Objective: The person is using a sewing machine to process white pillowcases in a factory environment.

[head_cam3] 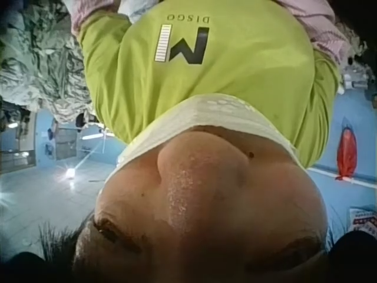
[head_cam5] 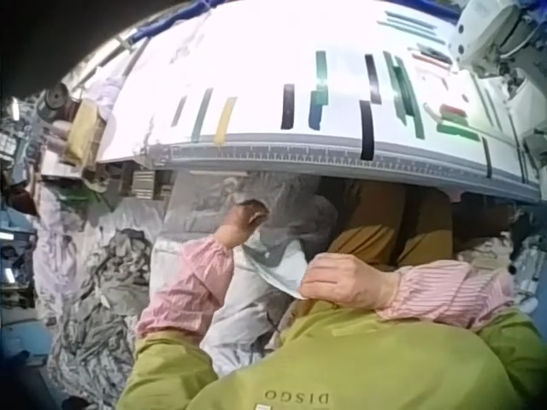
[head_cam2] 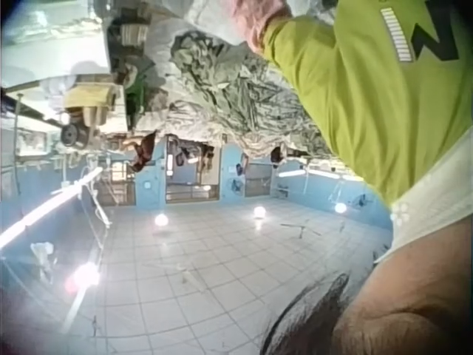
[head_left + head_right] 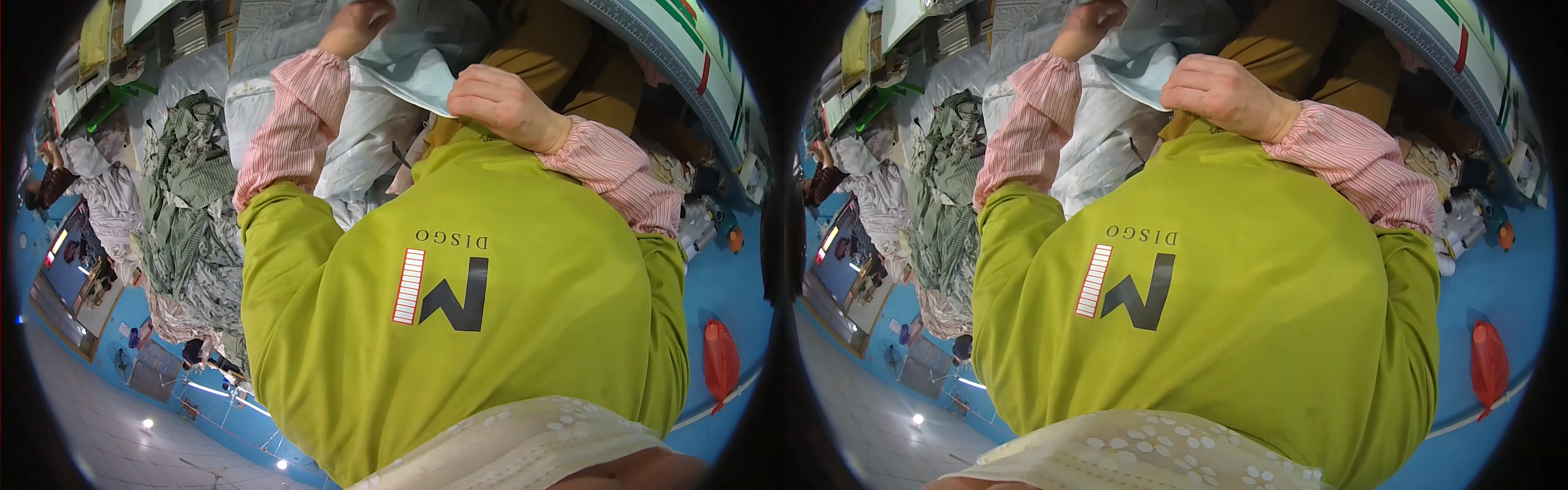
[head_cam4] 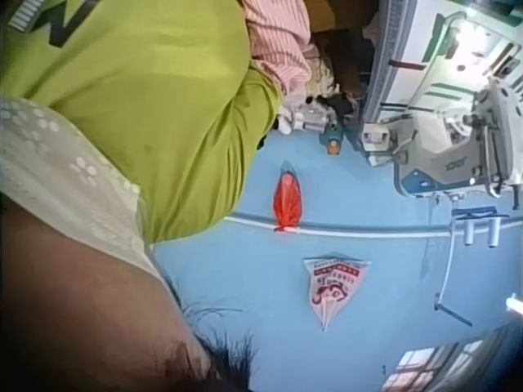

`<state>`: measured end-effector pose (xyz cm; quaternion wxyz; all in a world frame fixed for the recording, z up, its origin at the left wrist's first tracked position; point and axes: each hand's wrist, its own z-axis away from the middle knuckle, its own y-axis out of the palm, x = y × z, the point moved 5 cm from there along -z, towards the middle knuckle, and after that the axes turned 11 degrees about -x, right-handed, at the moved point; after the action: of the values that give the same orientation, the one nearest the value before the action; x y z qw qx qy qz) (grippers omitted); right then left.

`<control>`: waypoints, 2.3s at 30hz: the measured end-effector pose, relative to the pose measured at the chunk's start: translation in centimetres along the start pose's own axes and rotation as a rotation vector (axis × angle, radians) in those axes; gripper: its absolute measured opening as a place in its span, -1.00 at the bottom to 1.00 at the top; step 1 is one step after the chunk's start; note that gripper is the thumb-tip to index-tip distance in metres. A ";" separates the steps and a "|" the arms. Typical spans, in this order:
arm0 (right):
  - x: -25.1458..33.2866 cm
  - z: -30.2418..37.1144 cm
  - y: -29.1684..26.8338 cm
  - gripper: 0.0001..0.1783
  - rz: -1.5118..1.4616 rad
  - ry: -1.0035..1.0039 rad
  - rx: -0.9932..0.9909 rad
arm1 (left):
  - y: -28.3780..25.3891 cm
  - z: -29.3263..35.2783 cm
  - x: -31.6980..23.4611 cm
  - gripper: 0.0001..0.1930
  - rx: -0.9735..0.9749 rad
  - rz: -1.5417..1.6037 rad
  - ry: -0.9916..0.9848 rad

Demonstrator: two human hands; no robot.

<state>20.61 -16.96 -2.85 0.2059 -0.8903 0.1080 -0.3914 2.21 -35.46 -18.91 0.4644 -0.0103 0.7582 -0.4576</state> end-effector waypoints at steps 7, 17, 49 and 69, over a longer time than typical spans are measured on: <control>-0.2 1.0 1.3 -0.86 -0.101 0.081 0.218 | 3.8 3.2 6.9 -0.59 0.308 -0.316 -0.451; -0.2 1.1 1.2 -0.86 -0.088 0.104 0.213 | 4.4 4.9 -3.1 -0.58 0.778 0.232 -0.240; -3.4 0.4 -2.7 -0.91 -0.012 0.529 -0.348 | -0.7 -0.3 -14.7 -0.87 -0.122 0.592 -0.494; -4.2 0.4 -3.7 -0.84 -0.444 0.322 -0.624 | -1.5 -0.1 -17.5 -0.88 -0.125 0.663 -0.339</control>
<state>18.27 -12.03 -4.14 -0.1828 -0.8392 0.0575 -0.5090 11.47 -28.54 -5.68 0.7047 0.1318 0.6592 -0.2269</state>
